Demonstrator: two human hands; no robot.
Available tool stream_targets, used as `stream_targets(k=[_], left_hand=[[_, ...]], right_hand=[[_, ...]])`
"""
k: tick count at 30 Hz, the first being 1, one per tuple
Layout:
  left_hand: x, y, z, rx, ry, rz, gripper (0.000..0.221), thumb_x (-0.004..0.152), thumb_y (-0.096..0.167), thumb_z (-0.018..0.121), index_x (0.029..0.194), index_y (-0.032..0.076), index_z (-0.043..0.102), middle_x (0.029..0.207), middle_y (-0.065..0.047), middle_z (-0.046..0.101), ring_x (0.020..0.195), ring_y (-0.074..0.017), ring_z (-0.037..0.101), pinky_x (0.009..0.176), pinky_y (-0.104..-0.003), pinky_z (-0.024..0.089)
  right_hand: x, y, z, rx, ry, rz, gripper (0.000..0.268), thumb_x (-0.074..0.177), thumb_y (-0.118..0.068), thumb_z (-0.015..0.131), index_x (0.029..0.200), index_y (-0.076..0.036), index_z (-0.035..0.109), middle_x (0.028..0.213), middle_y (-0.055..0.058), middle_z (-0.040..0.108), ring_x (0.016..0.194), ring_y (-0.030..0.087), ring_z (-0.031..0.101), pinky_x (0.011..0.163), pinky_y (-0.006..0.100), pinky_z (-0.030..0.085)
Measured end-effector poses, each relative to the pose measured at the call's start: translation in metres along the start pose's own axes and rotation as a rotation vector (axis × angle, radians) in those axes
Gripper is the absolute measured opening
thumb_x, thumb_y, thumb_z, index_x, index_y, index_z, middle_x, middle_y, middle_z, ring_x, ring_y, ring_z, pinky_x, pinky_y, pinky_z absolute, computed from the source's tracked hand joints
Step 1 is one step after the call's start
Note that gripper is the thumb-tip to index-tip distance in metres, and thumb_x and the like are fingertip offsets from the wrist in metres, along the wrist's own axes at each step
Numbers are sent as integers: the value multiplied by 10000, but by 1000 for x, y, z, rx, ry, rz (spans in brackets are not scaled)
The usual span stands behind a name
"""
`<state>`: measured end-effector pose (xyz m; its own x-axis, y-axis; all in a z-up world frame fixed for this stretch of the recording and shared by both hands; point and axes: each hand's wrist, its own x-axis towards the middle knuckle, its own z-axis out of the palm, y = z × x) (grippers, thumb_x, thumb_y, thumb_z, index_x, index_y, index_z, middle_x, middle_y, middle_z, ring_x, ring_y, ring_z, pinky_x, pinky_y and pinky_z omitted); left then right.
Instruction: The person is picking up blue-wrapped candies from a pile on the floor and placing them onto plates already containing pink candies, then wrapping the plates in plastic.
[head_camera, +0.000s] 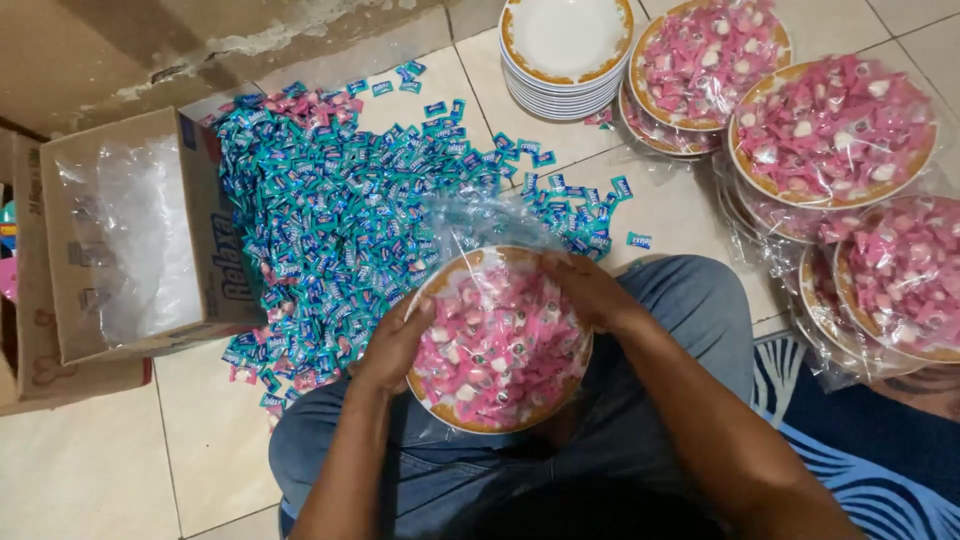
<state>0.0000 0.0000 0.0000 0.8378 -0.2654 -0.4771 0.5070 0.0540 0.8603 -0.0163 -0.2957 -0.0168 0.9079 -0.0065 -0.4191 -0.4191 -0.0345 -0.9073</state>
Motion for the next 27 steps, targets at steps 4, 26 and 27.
stream_targets(k=[4, 26, 27], left_hand=[[-14, -18, -1, 4, 81, 24, 495, 1017, 311, 614, 1424, 29, 625, 1130, -269, 733, 984, -302, 695, 866, -501, 596], [-2, -3, 8, -327, 216, -245, 583, 1052, 427, 344, 1545, 130, 438, 1440, -137, 553, 1303, -322, 532, 1071, -542, 429], [3, -10, 0, -247, 163, -266, 602, 1050, 386, 317, 1565, 86, 398, 1443, -208, 524, 1301, -381, 507, 1064, -596, 408]], right_hand=[[-7, -17, 7, -479, 148, -151, 539, 999, -480, 587, 1366, -86, 620, 1283, 235, 693, 1198, 418, 660, 1010, 564, 522], [14, 73, 0, 883, -430, 236, 590, 859, -213, 801, 1347, 60, 613, 1218, 223, 711, 1076, 339, 713, 999, 456, 580], [23, 91, -5, 914, -316, 338, 554, 846, -150, 790, 1334, 66, 641, 1218, 227, 708, 1097, 337, 698, 1022, 442, 568]])
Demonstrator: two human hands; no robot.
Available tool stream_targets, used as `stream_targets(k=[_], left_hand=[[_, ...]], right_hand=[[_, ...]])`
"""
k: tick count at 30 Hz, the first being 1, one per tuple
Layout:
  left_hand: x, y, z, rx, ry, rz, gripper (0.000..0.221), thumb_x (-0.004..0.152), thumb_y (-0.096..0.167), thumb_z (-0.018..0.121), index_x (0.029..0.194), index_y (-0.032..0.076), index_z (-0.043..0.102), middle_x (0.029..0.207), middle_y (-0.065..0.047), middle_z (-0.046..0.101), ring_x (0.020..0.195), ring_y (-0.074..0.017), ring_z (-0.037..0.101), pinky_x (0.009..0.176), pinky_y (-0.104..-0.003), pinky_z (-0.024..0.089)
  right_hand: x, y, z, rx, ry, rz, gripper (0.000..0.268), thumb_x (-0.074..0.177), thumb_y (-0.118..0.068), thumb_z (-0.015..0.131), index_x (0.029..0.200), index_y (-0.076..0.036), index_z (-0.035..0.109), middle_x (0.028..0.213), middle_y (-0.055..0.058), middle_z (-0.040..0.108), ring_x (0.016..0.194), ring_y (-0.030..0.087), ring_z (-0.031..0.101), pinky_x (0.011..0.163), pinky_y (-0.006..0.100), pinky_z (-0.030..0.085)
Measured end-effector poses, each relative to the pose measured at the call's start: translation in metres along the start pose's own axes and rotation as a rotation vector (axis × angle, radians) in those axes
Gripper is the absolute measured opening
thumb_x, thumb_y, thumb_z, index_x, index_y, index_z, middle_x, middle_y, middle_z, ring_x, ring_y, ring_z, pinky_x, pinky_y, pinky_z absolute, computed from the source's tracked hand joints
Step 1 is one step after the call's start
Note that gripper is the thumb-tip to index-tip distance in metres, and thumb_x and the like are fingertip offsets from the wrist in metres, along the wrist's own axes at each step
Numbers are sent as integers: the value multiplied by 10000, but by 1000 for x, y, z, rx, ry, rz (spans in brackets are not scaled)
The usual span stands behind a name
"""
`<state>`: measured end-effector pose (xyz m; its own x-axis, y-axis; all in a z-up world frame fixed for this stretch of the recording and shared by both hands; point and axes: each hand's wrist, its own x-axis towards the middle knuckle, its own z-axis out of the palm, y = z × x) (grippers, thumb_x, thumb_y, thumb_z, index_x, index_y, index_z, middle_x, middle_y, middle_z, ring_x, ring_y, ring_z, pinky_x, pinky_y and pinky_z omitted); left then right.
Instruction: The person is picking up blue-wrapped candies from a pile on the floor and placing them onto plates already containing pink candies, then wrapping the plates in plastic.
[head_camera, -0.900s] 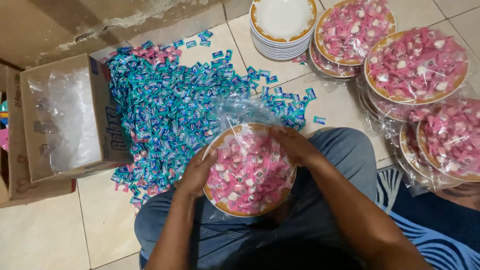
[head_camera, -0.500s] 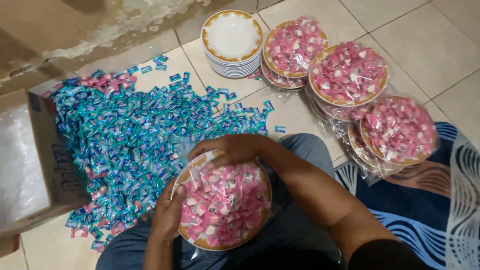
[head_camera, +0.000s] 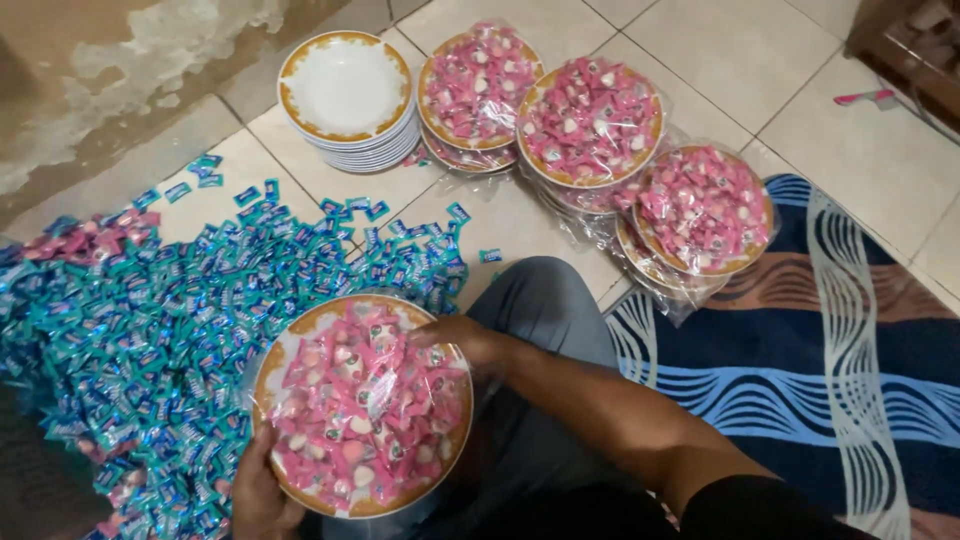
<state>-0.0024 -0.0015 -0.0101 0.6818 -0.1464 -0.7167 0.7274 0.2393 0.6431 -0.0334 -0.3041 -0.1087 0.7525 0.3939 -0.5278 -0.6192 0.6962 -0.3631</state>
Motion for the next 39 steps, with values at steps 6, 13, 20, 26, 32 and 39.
stream_targets(k=[6, 13, 20, 26, 32, 39], left_hand=[[-51, 23, 75, -72, 178, 130, 512, 1018, 512, 474, 1333, 142, 636, 1172, -92, 686, 1105, -249, 647, 958, -424, 517], [4, 6, 76, -134, -110, -67, 703, 977, 625, 369, 1472, 147, 513, 1397, -143, 582, 1264, -327, 547, 1057, -515, 426], [62, -27, 37, -148, -859, -4, 597, 1017, 482, 598, 1428, 49, 573, 1377, -297, 625, 1228, -436, 628, 942, -526, 534], [61, 6, 5, 284, -91, -212, 774, 943, 601, 269, 1484, 72, 433, 1603, -235, 462, 1475, -458, 430, 1164, -646, 327], [116, -22, -57, 269, -70, -118, 706, 1013, 716, 339, 1360, 133, 533, 1579, -201, 518, 1434, -421, 491, 1099, -590, 394], [110, -24, -32, 321, -56, -204, 711, 1008, 660, 264, 1429, 122, 460, 1622, -168, 454, 1485, -425, 415, 1191, -646, 331]], right_hand=[[-62, -37, 65, -419, 216, 8, 577, 851, -400, 713, 1308, -49, 683, 1215, 158, 740, 1048, 313, 730, 987, 409, 576], [-101, -44, 53, -409, 447, -75, 547, 798, -395, 745, 1220, -48, 744, 1177, 157, 768, 1021, 300, 746, 947, 397, 588], [-172, -59, -36, 141, 398, -674, 545, 836, -214, 737, 1316, 14, 613, 1179, 241, 699, 1080, 408, 681, 1003, 530, 541], [-283, -110, -147, 89, 932, -1173, 516, 892, -250, 713, 1339, -8, 619, 1170, 138, 732, 1055, 318, 725, 927, 491, 601], [-329, -128, -152, 172, 1167, -1171, 453, 948, -253, 647, 1319, 6, 619, 1155, 168, 749, 1067, 354, 755, 898, 492, 646], [-304, -129, -215, -139, 1371, -1084, 529, 938, -346, 691, 1396, -98, 603, 1198, 84, 731, 1034, 229, 726, 834, 385, 612]])
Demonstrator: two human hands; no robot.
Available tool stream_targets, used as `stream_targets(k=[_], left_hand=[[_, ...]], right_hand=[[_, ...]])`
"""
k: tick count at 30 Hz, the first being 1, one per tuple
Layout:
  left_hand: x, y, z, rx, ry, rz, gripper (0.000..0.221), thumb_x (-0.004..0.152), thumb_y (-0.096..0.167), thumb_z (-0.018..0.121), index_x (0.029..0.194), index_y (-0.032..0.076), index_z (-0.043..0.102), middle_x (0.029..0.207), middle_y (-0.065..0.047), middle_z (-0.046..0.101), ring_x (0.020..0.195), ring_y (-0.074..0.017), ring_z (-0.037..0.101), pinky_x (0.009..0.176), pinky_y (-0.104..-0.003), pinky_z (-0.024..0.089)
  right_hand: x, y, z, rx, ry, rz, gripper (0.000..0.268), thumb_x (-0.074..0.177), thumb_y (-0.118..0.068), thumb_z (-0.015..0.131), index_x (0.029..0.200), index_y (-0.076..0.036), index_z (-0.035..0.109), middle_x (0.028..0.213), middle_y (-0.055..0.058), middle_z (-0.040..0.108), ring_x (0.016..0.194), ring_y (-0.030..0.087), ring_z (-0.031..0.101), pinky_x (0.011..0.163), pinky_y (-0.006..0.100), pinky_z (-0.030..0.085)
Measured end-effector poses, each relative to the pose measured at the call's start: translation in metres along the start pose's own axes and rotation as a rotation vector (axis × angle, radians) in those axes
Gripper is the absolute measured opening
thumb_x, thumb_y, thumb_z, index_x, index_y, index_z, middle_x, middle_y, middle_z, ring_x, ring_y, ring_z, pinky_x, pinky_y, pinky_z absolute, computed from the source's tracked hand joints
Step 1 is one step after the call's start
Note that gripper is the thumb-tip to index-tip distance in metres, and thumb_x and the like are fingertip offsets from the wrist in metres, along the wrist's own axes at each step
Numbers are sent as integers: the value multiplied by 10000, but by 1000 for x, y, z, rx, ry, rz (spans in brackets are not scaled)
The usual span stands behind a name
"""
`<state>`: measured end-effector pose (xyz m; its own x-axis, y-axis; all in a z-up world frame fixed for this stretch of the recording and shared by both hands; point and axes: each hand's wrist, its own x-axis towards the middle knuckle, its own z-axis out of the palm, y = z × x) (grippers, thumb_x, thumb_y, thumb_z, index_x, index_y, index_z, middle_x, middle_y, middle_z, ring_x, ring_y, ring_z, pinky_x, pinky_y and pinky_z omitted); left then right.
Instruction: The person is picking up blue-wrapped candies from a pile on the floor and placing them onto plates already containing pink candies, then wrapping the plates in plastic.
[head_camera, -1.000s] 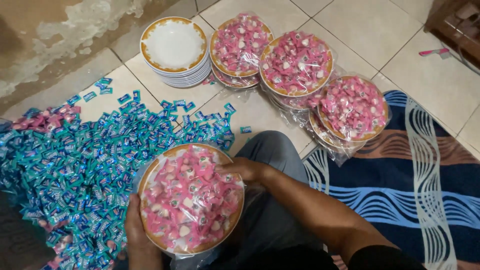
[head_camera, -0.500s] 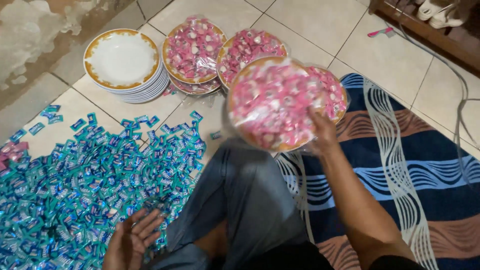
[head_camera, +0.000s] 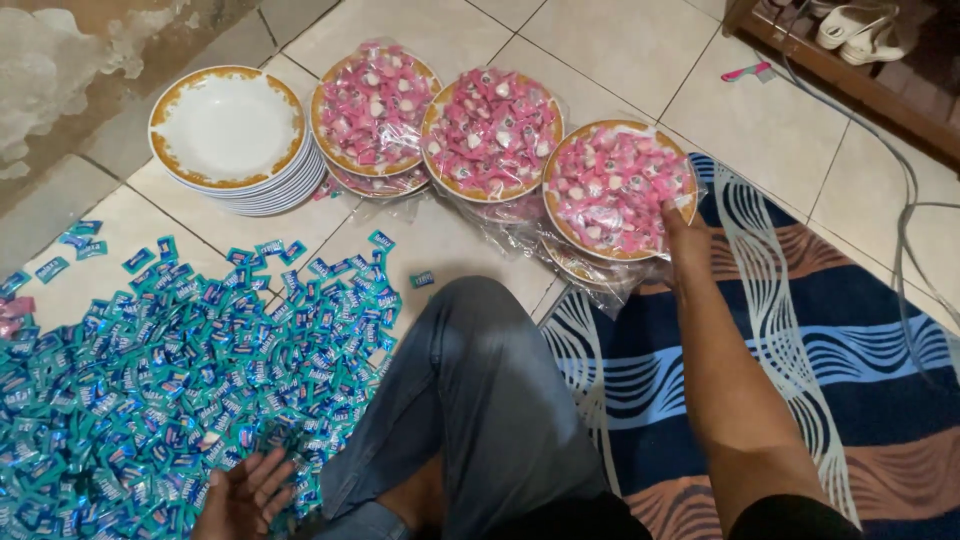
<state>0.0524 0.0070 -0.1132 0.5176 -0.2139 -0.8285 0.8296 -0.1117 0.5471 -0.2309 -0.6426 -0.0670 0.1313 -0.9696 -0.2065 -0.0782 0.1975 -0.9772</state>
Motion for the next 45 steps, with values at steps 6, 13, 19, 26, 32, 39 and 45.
stream_targets(k=[6, 13, 19, 26, 32, 39, 45], left_hand=[[-43, 16, 37, 28, 91, 10, 758, 959, 616, 293, 1464, 63, 409, 1585, -211, 446, 1450, -439, 426, 1178, -641, 345], [-53, 23, 47, 9, 114, 6, 753, 994, 599, 281, 1486, 39, 396, 1563, -226, 461, 1426, -448, 444, 1159, -628, 360], [-66, 29, 61, 22, 99, 7, 812, 935, 573, 307, 1535, 29, 365, 1577, -219, 454, 1432, -441, 445, 1155, -612, 358], [-79, 32, 67, 32, 110, 42, 722, 993, 515, 313, 1495, 5, 410, 1520, -246, 513, 1384, -449, 501, 1142, -609, 377], [-89, 36, 67, 61, 128, 84, 697, 986, 510, 355, 1441, -1, 486, 1470, -243, 589, 1333, -427, 572, 1093, -558, 422], [-85, 41, 49, 108, 133, 156, 588, 1024, 400, 429, 1391, -21, 614, 1331, -218, 724, 1158, -366, 705, 941, -477, 534], [-77, 67, -1, 340, 210, 320, 341, 1045, 330, 504, 1160, 76, 701, 1207, -84, 805, 1110, -226, 739, 923, -409, 545]], right_hand=[[-5, 0, 19, -387, 212, -313, 313, 1036, -213, 556, 1296, -98, 425, 1181, 147, 678, 998, 275, 674, 833, 389, 523], [-54, -67, 43, -994, 218, -978, 395, 987, -113, 612, 1369, -10, 599, 1370, 281, 492, 1250, 472, 489, 966, 602, 438], [-69, -87, 92, -1355, -367, -415, 817, 911, -710, 379, 1632, -371, 197, 1738, 74, 19, 1562, 433, -67, 1135, 794, 52], [-76, -98, 103, -1265, -312, -319, 827, 890, -715, 397, 1616, -346, 254, 1732, 82, 41, 1559, 432, -53, 1144, 787, 56], [-73, -91, 106, -1241, -225, -477, 798, 901, -654, 446, 1596, -277, 338, 1700, 191, 124, 1532, 483, 43, 1098, 823, 74], [-99, -87, 183, -838, -262, -975, 328, 1031, -200, 633, 1273, 21, 653, 1464, 331, 450, 1341, 491, 420, 1033, 646, 397], [-150, -34, 355, -815, -912, -1093, 297, 997, -242, 601, 1226, -89, 715, 1255, 152, 716, 1137, 363, 661, 956, 493, 485]])
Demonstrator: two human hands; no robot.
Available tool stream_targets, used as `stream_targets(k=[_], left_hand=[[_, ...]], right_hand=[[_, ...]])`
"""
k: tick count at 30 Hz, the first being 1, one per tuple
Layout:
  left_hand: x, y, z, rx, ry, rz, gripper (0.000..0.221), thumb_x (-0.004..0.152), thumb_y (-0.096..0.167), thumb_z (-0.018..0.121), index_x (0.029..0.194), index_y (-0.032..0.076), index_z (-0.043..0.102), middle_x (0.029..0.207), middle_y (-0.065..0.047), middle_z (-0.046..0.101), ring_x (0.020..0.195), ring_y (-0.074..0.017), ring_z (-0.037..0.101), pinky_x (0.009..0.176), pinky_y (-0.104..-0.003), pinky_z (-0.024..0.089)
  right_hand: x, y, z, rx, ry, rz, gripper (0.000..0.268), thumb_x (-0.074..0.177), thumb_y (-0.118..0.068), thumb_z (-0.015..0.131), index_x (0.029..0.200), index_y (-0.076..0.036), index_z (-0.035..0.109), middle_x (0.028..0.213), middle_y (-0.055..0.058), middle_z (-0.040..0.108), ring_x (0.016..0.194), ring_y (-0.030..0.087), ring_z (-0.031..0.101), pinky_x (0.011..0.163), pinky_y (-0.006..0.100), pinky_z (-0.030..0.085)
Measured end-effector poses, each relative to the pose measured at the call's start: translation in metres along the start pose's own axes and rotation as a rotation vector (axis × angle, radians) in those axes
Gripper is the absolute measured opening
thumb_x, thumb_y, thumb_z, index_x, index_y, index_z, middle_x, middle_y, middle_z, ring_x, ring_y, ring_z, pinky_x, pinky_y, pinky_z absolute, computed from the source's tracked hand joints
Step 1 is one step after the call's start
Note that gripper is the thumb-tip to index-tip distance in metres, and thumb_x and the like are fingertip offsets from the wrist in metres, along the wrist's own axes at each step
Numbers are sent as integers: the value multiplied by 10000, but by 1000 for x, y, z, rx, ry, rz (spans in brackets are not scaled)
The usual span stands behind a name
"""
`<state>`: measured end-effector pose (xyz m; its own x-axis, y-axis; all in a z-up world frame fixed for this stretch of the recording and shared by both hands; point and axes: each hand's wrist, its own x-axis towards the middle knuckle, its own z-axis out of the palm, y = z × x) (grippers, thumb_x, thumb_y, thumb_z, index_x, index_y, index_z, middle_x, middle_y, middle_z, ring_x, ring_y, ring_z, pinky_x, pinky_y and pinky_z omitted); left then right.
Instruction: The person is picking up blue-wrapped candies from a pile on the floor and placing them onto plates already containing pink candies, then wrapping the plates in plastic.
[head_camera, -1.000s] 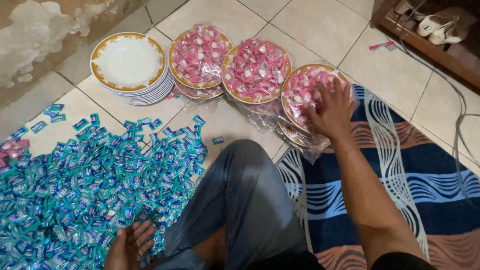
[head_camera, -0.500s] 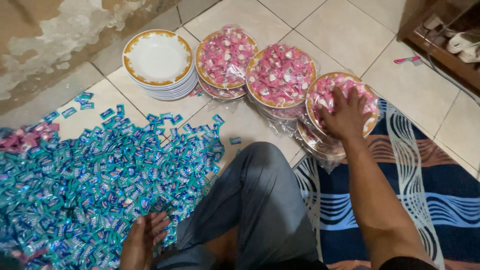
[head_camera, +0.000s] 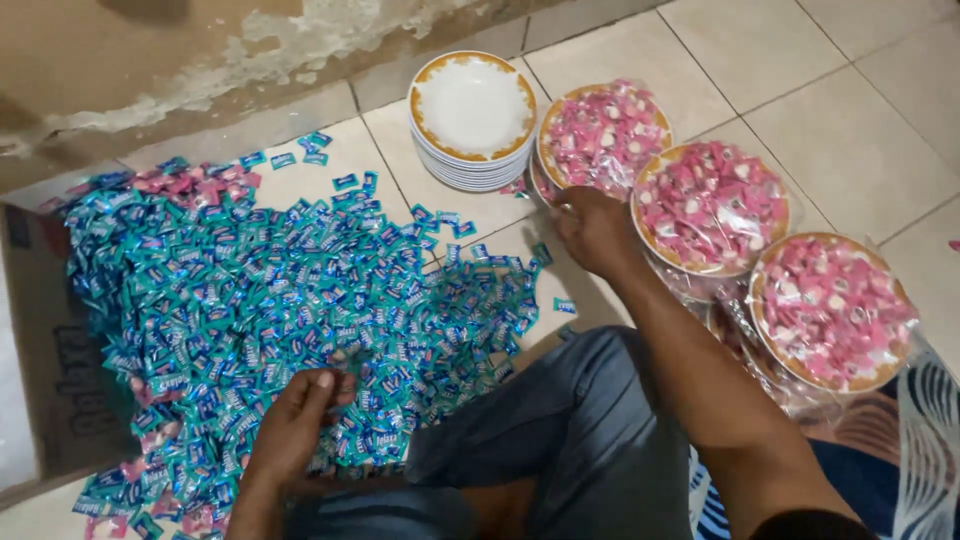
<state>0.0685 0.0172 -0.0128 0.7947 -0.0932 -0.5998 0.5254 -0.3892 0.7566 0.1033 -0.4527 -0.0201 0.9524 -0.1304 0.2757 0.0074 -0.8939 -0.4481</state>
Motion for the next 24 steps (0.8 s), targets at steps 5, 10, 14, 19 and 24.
stream_targets(k=[5, 10, 14, 19, 24], left_hand=[[13, -11, -21, 167, 66, -225, 482, 1005, 516, 454, 1248, 166, 679, 1238, -85, 767, 1153, -306, 698, 971, -463, 507], [32, -18, -25, 326, 22, -202, 464, 941, 577, 536, 1210, 228, 683, 951, -76, 731, 885, -235, 668, 777, -370, 470], [46, -15, -19, 329, -29, -22, 385, 967, 468, 583, 1210, 180, 663, 1238, -41, 702, 1055, -261, 710, 846, -430, 527], [29, 13, -13, 344, -115, 1, 321, 984, 433, 600, 1013, 120, 668, 1492, -74, 611, 1128, -297, 742, 839, -483, 594], [26, 0, -19, 375, -77, 57, 304, 1007, 420, 575, 1132, 157, 658, 1241, -82, 714, 1102, -301, 713, 794, -472, 570]], right_hand=[[106, 1, 111, -142, -149, -133, 401, 1012, -239, 527, 1356, -45, 592, 1378, 206, 587, 1245, 403, 540, 918, 605, 477], [162, -27, 126, -427, -586, 136, 588, 1015, -81, 267, 1602, -77, 228, 1683, 118, 255, 1558, 313, 203, 1152, 658, 266], [161, -16, 143, -645, -495, -88, 293, 1006, -116, 410, 1233, -54, 585, 1178, 216, 671, 1044, 388, 638, 960, 561, 425], [153, -9, 146, -577, -268, -186, 140, 1016, -97, 477, 1112, -57, 572, 996, 203, 649, 892, 379, 601, 847, 544, 438], [159, -12, 137, -565, -238, -219, 164, 1011, -125, 489, 1116, -64, 599, 1016, 187, 677, 896, 415, 641, 700, 565, 488]])
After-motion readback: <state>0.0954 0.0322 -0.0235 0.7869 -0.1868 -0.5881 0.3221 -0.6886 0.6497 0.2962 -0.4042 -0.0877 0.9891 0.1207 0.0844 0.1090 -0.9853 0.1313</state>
